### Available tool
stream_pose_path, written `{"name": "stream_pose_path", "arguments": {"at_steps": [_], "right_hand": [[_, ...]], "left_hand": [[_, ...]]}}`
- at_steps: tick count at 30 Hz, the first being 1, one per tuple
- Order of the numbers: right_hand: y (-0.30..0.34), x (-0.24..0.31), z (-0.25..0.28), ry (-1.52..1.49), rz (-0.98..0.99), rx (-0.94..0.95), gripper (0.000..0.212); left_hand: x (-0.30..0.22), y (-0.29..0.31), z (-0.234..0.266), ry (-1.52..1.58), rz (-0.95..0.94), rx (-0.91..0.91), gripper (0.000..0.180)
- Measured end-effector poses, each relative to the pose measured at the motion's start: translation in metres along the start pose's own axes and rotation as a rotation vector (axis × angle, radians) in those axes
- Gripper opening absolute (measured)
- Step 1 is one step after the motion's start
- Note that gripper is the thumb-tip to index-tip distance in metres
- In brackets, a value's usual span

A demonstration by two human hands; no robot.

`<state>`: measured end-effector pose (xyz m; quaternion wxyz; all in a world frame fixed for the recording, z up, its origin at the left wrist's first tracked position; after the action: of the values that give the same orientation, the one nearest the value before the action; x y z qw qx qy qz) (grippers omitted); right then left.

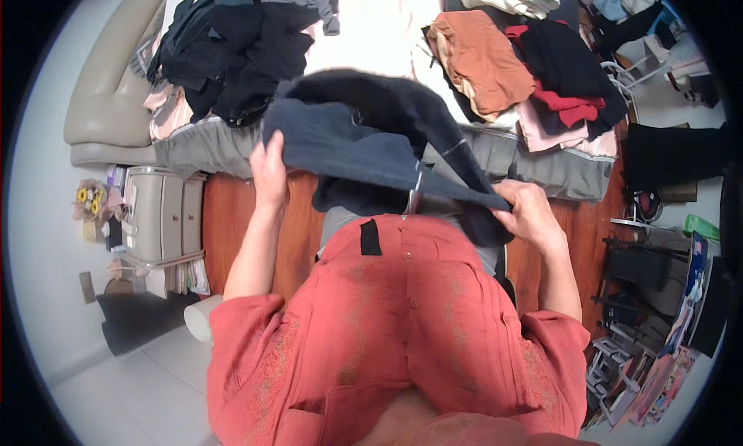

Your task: The person folds clothes by hand, including a brown top, a pair of blue trousers, and a pair of black trousers, placing each folded item on a bed.

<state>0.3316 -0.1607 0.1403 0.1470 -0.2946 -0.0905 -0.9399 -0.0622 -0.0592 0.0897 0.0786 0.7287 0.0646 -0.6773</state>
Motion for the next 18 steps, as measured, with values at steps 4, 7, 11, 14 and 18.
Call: {"name": "stream_pose_path", "arguments": {"at_steps": [4, 7, 11, 14, 18], "right_hand": [[0.002, -0.004, -0.049, 0.062, 0.081, 0.186, 0.027], [0.004, -0.006, -0.059, 0.067, 0.081, 0.201, 0.025], [0.009, -0.02, -0.053, 0.009, -0.057, 0.18, 0.022], [0.018, -0.024, -0.058, -0.009, -0.096, 0.158, 0.022], [0.027, -0.029, -0.063, -0.045, -0.167, 0.136, 0.025]], "left_hand": [[0.124, 0.051, 0.061, -0.567, 0.692, 0.449, 0.037], [0.123, 0.051, 0.066, -1.21, 0.39, 0.622, 0.04], [0.072, 0.03, 0.015, -1.114, -0.083, 0.516, 0.049], [0.074, 0.016, -0.031, -1.112, -0.333, 0.667, 0.059], [0.134, -0.016, -0.062, -1.074, -0.231, 0.948, 0.06]]}}
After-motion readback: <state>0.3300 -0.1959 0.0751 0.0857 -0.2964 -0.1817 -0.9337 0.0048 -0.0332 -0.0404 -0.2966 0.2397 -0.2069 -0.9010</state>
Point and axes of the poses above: each hand's wrist, its own y-axis away from the middle knuckle, its own z-axis out of the back of the hand, x = y × z, the point moved 8 cm from there along -y, towards the middle knuckle, and after that the axes turned 1 degree about -y, right-handed, at the moved point
